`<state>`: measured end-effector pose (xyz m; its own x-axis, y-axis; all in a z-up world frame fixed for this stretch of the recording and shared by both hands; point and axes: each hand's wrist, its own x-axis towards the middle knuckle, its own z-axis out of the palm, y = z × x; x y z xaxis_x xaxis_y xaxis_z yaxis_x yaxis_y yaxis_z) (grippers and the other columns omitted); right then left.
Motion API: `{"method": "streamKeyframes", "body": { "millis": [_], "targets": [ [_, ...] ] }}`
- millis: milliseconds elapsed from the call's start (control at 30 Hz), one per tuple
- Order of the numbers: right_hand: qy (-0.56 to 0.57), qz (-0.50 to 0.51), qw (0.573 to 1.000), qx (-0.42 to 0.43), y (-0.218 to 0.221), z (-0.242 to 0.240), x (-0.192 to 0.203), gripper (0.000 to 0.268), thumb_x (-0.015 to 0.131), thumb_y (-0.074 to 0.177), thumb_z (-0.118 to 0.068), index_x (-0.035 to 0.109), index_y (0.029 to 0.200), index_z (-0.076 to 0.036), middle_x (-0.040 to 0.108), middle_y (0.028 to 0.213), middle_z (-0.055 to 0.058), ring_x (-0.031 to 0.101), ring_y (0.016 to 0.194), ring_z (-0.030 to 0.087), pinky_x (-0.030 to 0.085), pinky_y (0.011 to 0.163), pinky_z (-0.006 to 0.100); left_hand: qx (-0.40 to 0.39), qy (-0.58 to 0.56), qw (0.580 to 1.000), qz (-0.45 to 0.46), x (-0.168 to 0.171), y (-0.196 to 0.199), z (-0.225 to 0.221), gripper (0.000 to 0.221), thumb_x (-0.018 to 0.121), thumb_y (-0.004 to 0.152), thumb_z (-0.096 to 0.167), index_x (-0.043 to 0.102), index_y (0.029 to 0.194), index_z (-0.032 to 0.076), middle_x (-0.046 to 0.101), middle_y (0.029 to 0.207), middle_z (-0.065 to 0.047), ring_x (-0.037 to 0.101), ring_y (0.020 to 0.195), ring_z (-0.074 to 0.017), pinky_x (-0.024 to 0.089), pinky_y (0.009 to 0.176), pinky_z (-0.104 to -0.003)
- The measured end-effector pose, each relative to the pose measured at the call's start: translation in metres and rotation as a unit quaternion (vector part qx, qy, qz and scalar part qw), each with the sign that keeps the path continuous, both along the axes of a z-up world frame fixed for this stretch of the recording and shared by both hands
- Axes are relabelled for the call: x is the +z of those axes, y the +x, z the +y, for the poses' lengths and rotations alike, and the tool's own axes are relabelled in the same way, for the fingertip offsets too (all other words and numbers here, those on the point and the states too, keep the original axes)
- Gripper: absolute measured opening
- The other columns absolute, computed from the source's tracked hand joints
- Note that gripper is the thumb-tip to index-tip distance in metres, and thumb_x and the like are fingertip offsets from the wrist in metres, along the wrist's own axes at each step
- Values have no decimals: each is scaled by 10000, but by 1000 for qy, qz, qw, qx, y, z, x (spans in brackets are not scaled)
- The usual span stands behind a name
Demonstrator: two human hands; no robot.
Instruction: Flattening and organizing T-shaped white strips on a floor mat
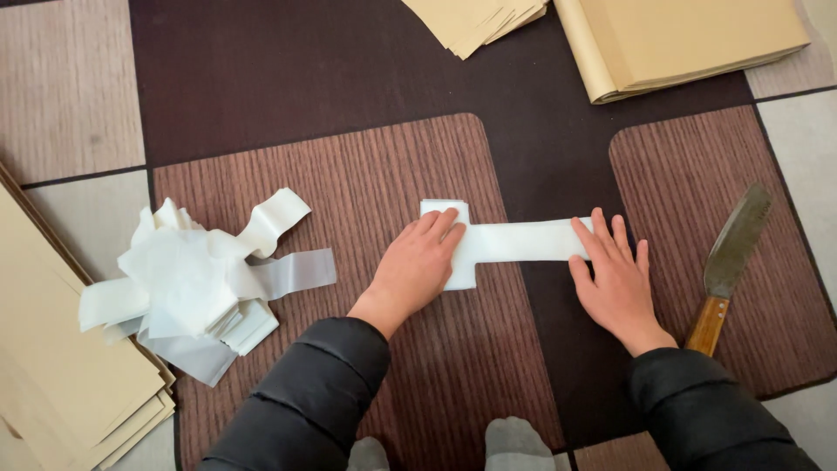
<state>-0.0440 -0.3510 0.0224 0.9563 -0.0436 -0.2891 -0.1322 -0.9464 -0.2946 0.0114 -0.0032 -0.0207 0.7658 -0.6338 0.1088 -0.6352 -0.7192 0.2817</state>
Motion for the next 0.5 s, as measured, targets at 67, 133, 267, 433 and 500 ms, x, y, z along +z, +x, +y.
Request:
{"method": "streamKeyframes", "body": {
  "millis": [67,133,267,433,500],
  "targets": [
    [16,3,1000,-2,1,-6,-2,618,406,1187,-397,357,1801,-349,161,1944,42,79,1780,360,23,1372,745,0,17,1000,-1,3,-1,-1,554,667,961,178,610,1503,81,544,1598,-146,535,1471,-321,533,1175,-463],
    [32,9,999,-5,1,-9,-5,601,365,1201,-397,349,1800,-358,157,1944,27,75,1780,352,17,1378,737,0,33,999,0,8,-3,-1,569,649,968,194,584,1521,77,524,1612,-149,516,1484,-324,520,1185,-466],
    [118,-52,990,-60,9,1,1,641,452,1206,-442,353,1815,-268,264,1898,121,159,1750,405,-12,1349,760,8,28,999,14,20,0,-5,702,631,885,343,551,1525,64,485,1627,-171,489,1497,-347,486,1198,-483],
    [121,-148,978,-81,10,22,11,885,657,1116,-311,210,1835,-52,324,1805,390,296,1668,577,136,1314,810,14,61,997,-52,28,-3,-9,728,666,792,419,619,1431,74,503,1574,-169,507,1425,-340,463,1173,-473],
    [66,-250,966,-22,8,51,48,533,626,1154,-190,567,1654,-17,503,1727,332,371,1644,569,142,1305,799,-2,74,994,-75,11,0,-11,731,666,756,432,625,1389,70,554,1423,-148,539,1319,-322,438,1149,-470]
  ]
}}
